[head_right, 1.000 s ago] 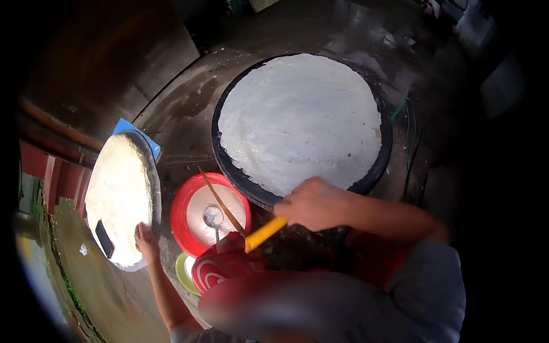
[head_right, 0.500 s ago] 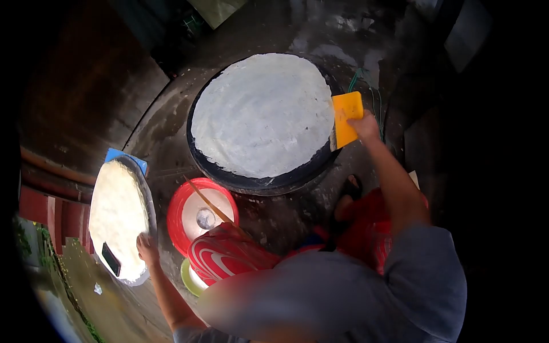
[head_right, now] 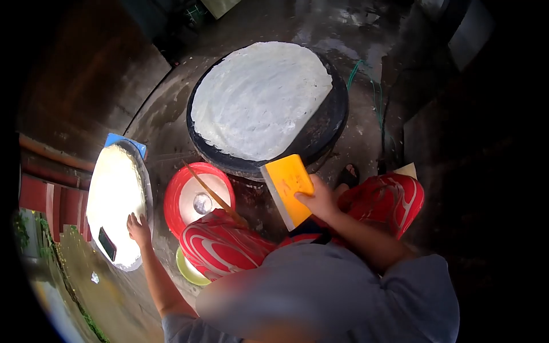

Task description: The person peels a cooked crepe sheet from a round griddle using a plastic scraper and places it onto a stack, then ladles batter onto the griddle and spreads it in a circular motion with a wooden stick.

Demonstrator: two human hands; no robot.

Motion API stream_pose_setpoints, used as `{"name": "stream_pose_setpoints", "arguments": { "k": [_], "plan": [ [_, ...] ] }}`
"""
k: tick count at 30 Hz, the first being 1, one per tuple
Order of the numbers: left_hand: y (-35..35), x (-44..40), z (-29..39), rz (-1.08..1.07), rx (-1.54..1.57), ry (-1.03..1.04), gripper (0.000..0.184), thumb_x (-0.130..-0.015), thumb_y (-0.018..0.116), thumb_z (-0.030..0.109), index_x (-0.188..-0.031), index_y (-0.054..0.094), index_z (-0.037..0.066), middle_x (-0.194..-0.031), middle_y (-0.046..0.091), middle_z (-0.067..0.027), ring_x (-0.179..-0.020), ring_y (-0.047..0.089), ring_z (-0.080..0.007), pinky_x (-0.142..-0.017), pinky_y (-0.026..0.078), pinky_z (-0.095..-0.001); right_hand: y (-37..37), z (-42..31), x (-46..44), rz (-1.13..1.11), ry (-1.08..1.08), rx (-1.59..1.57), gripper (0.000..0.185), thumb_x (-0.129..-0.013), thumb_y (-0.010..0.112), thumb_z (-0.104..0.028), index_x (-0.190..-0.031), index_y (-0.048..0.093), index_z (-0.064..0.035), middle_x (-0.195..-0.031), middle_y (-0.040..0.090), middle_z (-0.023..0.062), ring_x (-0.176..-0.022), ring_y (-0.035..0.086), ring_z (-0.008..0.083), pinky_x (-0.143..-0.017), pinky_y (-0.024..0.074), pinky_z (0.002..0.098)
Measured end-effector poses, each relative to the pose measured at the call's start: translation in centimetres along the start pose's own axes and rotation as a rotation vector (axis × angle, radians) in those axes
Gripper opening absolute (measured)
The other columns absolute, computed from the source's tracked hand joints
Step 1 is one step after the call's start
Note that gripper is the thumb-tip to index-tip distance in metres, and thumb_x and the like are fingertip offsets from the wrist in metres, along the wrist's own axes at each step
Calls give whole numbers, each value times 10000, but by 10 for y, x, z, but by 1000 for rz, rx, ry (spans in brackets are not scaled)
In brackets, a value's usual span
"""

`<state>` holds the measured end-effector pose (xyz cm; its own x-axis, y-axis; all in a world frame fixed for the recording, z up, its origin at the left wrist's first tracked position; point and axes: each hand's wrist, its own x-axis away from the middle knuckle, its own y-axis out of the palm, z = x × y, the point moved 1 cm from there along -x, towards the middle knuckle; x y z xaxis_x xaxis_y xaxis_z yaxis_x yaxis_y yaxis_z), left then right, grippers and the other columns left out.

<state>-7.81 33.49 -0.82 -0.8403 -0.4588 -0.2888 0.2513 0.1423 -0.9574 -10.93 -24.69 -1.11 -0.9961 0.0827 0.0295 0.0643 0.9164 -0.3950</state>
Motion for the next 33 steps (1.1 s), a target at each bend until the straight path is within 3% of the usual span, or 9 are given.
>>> {"name": "stream_pose_setpoints", "arguments": {
  "k": [4,5,8,11,17,21,24,27,33],
  "plan": [
    [-70,-8,89,156,259,352,404,-822,593,210,-1181,527,37,-1279,440,-154,-1183,394,-341,-953,341,-462,-20,-61,-9,-42,-179,311,293,-706,691,-92,-973,580,-45,-872,612,105,-810,591,269,-713,473,311],
    [-93,-8,118,151,343,395,376,-808,611,168,-1143,547,10,-1246,468,-169,-1168,405,-346,-960,347,-435,-24,-57,-15,61,-455,442,261,-660,677,-91,-915,622,-86,-852,606,93,-778,572,291,-658,474,333],
    [-128,-11,183,145,533,552,348,-769,642,81,-1102,570,8,-1162,533,-168,-1088,484,-333,-929,398,-387,-33,-63,-29,67,-863,743,297,-607,602,-102,-901,638,-130,-817,601,5,-703,556,190,-614,446,302],
    [-131,-9,240,65,637,749,389,-728,645,22,-1110,573,39,-1177,545,-109,-1093,478,-302,-937,388,-360,-11,-55,-44,72,-976,754,273,-628,566,-97,-888,635,-141,-794,586,-13,-699,545,178,-626,438,298],
    [-82,14,331,-299,327,853,749,-633,663,-1,-1312,395,168,-1335,401,-18,-1215,350,-281,-979,336,-437,20,-64,-89,87,-903,800,224,-696,531,-119,-901,618,-146,-794,569,-28,-717,532,169,-636,440,297],
    [-47,29,350,-295,302,832,748,-626,694,58,-1305,402,170,-1318,414,-14,-1180,369,-273,-934,344,-408,-1,-72,-72,127,-846,791,237,-710,524,-138,-925,624,-148,-804,571,-26,-728,531,165,-639,433,298],
    [-32,33,356,-236,390,888,535,-636,698,104,-1153,565,147,-1223,498,-1,-1139,400,-258,-892,351,-390,0,-61,-52,23,-912,791,253,-712,523,-145,-944,622,-144,-813,569,-24,-731,532,164,-652,429,300],
    [-22,23,367,-81,458,913,111,-668,669,125,-775,687,108,-941,633,3,-1020,499,-246,-841,400,-373,12,-64,-66,40,-929,800,248,-711,512,-152,-936,614,-133,-789,551,-20,-727,529,167,-656,424,298],
    [-28,-3,388,-151,631,863,116,-714,639,119,-815,676,77,-834,644,-103,-834,595,-289,-715,485,-358,22,-73,-83,44,-872,763,205,-707,508,-164,-886,604,-134,-767,542,-9,-727,538,173,-642,432,303]
  ]
}}
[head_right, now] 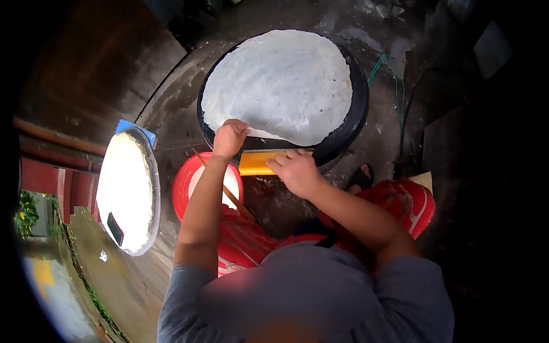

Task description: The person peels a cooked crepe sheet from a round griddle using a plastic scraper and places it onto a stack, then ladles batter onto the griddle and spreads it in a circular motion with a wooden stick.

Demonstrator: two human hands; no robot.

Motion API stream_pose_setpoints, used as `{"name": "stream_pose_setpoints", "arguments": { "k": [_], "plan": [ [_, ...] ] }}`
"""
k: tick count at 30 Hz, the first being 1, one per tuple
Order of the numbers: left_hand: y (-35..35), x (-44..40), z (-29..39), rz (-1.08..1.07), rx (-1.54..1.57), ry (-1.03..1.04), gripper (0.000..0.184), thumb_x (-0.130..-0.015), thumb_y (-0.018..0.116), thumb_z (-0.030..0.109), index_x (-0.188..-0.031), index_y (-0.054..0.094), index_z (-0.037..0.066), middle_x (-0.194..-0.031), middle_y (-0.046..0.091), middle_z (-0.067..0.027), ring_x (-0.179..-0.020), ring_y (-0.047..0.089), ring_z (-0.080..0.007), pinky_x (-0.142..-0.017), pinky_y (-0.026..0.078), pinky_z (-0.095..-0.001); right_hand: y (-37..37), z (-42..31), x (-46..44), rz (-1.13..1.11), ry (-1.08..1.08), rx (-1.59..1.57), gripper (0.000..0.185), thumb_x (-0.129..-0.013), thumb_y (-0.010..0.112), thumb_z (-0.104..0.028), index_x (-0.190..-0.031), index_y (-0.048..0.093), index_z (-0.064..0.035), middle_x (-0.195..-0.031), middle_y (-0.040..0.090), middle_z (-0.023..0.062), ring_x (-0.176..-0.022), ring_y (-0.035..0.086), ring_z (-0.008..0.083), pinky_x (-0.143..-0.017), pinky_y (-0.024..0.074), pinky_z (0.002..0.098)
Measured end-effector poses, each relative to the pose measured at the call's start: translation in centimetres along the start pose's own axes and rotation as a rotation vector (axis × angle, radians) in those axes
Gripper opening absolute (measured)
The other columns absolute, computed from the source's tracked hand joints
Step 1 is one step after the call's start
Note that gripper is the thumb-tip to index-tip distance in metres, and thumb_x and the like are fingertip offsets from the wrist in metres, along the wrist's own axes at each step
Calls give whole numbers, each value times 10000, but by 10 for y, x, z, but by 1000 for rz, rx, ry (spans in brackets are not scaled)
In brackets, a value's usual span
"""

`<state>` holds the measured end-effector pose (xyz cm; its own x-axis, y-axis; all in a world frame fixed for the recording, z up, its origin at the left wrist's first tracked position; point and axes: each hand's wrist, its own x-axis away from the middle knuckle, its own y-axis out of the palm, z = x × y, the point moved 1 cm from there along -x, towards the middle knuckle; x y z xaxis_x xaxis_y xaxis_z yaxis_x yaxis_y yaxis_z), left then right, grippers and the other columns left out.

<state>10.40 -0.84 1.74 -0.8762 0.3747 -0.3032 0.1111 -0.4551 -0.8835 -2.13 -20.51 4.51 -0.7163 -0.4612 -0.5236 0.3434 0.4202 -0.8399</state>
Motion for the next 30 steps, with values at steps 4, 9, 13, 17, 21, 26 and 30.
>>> {"name": "stream_pose_setpoints", "arguments": {
  "k": [4,9,13,17,21,26,30],
  "plan": [
    [4,-15,-3,-67,88,-64,117,-758,607,137,-833,650,57,-821,626,-155,-774,591,-348,-703,475,-400,12,1,-8,38,-46,8,192,-705,520,-151,-877,603,-134,-762,550,-3,-725,541,186,-648,444,316],
    [-15,-41,-1,119,236,-113,128,-763,598,125,-842,647,38,-815,617,-175,-782,578,-375,-707,470,-416,12,33,-27,6,83,86,146,-711,519,-155,-837,593,-152,-730,534,-5,-702,537,179,-633,429,316],
    [-46,-54,19,302,196,36,102,-779,619,72,-855,655,14,-827,645,-156,-749,633,-281,-686,486,-306,7,6,-11,-14,-67,10,173,-714,514,-159,-864,598,-148,-775,544,-23,-755,532,170,-665,419,300],
    [-72,-45,41,450,157,173,82,-752,606,-15,-827,627,7,-828,634,-130,-777,608,-273,-705,480,-304,-8,-2,-2,-45,-38,-67,269,-670,562,-138,-933,621,-139,-812,573,-24,-728,524,172,-644,419,295],
    [-63,-8,49,481,119,187,178,-730,557,-93,-863,611,12,-886,625,-122,-875,601,-281,-770,478,-325,-36,-2,15,-128,25,-196,359,-617,639,-125,-976,619,-123,-846,593,-5,-721,525,186,-633,420,303],
    [-16,30,25,455,133,69,188,-722,569,-85,-878,619,8,-901,629,-125,-898,603,-283,-796,478,-339,-57,5,46,-155,82,-399,343,-583,688,-97,-923,644,-112,-788,601,28,-684,563,226,-586,456,338],
    [8,34,0,266,149,23,305,-683,649,5,-983,606,41,-999,594,-116,-963,551,-293,-826,441,-377,-66,15,63,-175,220,-465,353,-583,667,-63,-934,635,-97,-776,587,39,-688,553,242,-594,451,351]
  ]
}}
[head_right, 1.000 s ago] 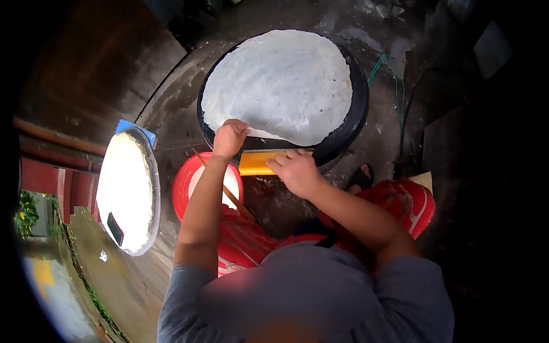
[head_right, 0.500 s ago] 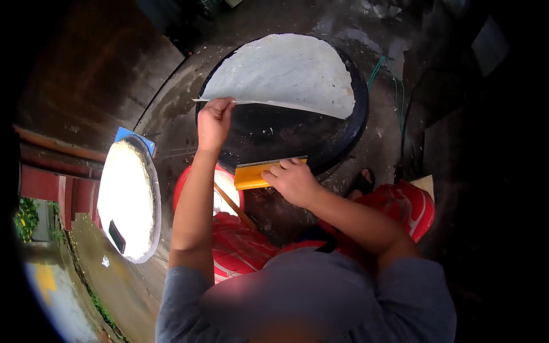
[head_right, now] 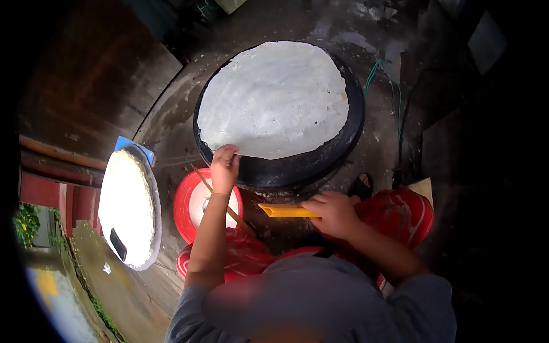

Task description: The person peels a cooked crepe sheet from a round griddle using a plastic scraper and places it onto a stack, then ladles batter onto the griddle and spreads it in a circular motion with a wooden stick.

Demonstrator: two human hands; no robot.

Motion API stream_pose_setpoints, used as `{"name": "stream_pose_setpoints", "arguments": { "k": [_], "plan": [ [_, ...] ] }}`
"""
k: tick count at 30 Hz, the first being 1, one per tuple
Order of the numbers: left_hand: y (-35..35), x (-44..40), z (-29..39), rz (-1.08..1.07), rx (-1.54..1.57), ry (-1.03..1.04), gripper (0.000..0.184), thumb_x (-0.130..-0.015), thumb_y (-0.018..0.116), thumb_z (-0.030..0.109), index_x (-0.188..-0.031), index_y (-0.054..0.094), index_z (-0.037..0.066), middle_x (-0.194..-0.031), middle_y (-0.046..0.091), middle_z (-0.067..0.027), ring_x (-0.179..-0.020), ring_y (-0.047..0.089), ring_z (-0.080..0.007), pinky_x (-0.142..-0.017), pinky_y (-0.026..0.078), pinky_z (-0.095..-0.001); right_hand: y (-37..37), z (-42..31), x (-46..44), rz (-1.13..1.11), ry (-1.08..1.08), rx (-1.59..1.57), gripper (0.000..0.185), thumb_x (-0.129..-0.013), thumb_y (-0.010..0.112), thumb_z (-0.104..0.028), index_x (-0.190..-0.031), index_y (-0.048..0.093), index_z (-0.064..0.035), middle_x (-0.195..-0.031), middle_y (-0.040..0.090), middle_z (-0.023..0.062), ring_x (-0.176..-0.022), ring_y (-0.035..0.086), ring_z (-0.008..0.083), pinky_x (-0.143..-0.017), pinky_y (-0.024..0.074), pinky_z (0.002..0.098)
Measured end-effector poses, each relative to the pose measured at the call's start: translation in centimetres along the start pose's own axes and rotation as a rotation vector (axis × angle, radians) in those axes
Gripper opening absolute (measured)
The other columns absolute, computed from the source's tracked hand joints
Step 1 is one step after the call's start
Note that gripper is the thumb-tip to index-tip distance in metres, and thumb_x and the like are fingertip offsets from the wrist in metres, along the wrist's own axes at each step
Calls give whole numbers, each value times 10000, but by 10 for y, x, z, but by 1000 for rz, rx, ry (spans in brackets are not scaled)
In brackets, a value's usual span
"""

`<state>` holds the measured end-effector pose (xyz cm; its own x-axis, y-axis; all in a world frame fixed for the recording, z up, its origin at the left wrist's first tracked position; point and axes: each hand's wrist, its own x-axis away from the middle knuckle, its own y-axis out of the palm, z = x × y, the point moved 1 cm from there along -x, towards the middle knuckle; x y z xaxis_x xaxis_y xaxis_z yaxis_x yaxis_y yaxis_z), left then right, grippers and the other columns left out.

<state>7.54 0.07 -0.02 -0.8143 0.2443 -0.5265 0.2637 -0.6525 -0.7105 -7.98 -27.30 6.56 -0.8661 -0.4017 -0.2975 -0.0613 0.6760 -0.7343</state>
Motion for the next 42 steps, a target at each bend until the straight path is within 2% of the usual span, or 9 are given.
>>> {"name": "stream_pose_setpoints", "arguments": {
  "k": [5,11,13,21,27,30,34,37,42],
  "plan": [
    [11,-9,55,-216,-430,136,722,-559,720,135,-1237,476,145,-1228,439,-46,-1112,396,-294,-884,313,-424,-6,1,12,-16,41,21,331,-602,668,-66,-930,636,-98,-765,588,44,-689,561,247,-600,460,347],
    [42,-18,65,-345,-292,297,345,-611,658,67,-952,654,120,-971,606,-22,-955,522,-206,-826,347,-367,19,13,28,-94,-28,54,339,-602,674,-86,-939,633,-109,-732,570,38,-687,562,234,-598,461,345],
    [20,-32,72,47,-54,120,187,-610,628,29,-783,654,96,-782,616,-32,-822,550,-211,-757,382,-362,21,16,31,-68,-38,46,337,-599,673,-86,-933,638,-111,-727,567,33,-684,561,229,-596,462,346],
    [-25,-40,94,139,-198,321,271,-623,603,23,-884,633,89,-862,599,-32,-834,553,-229,-750,404,-361,15,16,29,-80,-58,-32,309,-610,669,-94,-916,638,-98,-720,573,45,-673,566,237,-587,462,349],
    [-29,27,106,-420,-210,321,437,-692,689,208,-1107,590,115,-1228,492,-59,-1169,421,-260,-957,248,-466,5,14,28,-285,-41,-160,340,-644,676,-111,-979,625,-106,-814,618,81,-748,601,254,-624,478,345],
    [-22,69,67,105,-267,-446,833,-643,755,435,-1328,391,133,-1411,163,-240,-1255,252,-415,-1014,186,-497,-13,8,22,-299,178,-226,344,-675,673,-108,-1014,618,-116,-888,628,103,-813,609,259,-665,486,313],
    [-11,108,-32,340,817,-1672,350,-735,723,346,-895,558,82,-753,538,-66,-763,514,-189,-701,389,-380,-10,27,23,-50,423,-1142,381,-745,549,-46,-1111,489,40,-999,575,47,-897,553,114,-786,429,244],
    [-14,96,-42,339,1216,-1662,173,-765,699,185,-776,574,67,-606,503,0,-492,454,-118,-480,332,-242,-23,11,-3,96,516,-1346,401,-718,440,-37,-1109,504,27,-967,575,30,-860,536,98,-797,395,202],
    [-105,5,-34,253,256,-598,106,-775,632,77,-810,607,-19,-614,513,-30,-539,467,-102,-518,386,-240,-17,40,-65,173,390,-797,312,-857,426,-68,-1137,541,8,-938,625,60,-830,565,105,-754,426,209]
  ]
}}
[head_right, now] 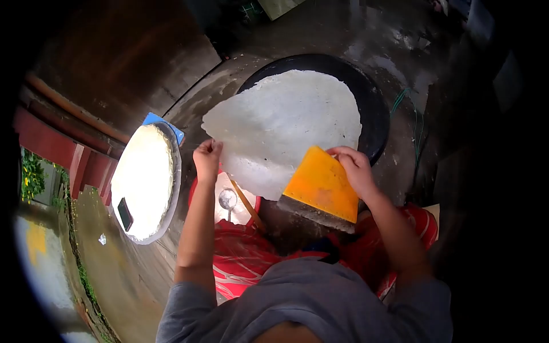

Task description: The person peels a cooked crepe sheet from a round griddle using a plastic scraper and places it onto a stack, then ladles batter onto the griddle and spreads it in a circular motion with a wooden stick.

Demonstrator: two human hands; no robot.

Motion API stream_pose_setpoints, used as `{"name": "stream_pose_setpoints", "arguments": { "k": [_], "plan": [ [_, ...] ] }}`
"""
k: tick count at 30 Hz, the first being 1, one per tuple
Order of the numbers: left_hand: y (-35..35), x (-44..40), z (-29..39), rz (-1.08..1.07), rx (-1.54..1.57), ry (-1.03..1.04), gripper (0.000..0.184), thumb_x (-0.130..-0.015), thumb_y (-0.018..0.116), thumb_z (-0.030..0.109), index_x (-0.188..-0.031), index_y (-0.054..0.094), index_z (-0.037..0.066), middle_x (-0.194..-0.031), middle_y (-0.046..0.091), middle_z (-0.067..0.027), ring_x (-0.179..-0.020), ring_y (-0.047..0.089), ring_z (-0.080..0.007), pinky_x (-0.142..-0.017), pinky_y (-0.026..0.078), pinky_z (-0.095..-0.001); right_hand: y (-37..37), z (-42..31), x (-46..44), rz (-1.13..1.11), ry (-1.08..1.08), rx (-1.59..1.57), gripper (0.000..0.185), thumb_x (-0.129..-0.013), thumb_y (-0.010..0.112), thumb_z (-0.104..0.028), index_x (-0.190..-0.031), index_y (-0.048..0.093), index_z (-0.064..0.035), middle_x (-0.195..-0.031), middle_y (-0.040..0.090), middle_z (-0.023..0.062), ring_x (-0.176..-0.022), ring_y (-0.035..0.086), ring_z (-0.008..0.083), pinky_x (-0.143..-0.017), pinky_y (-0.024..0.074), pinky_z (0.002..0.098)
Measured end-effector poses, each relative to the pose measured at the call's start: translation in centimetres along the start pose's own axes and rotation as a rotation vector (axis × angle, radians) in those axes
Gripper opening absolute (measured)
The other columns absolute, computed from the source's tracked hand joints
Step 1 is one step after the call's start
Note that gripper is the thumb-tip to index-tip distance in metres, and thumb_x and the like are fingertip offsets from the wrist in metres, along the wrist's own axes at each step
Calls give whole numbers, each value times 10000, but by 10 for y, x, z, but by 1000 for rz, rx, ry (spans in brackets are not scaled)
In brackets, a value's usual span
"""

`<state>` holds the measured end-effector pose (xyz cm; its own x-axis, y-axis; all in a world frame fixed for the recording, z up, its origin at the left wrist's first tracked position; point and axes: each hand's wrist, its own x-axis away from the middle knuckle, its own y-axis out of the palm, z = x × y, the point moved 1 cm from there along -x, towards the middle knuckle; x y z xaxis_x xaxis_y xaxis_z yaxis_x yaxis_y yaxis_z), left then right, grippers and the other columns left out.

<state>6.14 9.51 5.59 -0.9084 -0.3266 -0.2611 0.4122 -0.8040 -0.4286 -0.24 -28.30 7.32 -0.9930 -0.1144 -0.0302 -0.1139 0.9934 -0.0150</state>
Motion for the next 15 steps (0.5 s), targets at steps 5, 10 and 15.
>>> {"name": "stream_pose_setpoints", "arguments": {
  "k": [5,10,15],
  "plan": [
    [-91,-13,153,-178,-159,565,80,-778,589,-9,-855,583,-31,-790,558,-95,-662,538,-181,-587,440,-272,52,-78,-102,12,-343,453,533,-807,619,-89,-1301,421,-91,-1214,549,93,-757,561,118,-719,448,226],
    [-171,25,188,-156,-267,676,157,-696,579,-103,-833,578,-27,-827,556,-91,-744,549,-213,-637,446,-275,129,-161,-196,110,-753,763,775,-690,725,-110,-1348,326,-192,-1327,452,78,-947,584,229,-843,432,281],
    [-238,18,135,-6,-282,398,95,-745,586,-71,-824,587,-20,-808,566,-52,-722,544,-104,-600,429,-233,188,-177,-259,-280,-597,736,279,-759,667,-122,-1024,580,-110,-1182,575,86,-993,581,217,-862,424,279]
  ]
}}
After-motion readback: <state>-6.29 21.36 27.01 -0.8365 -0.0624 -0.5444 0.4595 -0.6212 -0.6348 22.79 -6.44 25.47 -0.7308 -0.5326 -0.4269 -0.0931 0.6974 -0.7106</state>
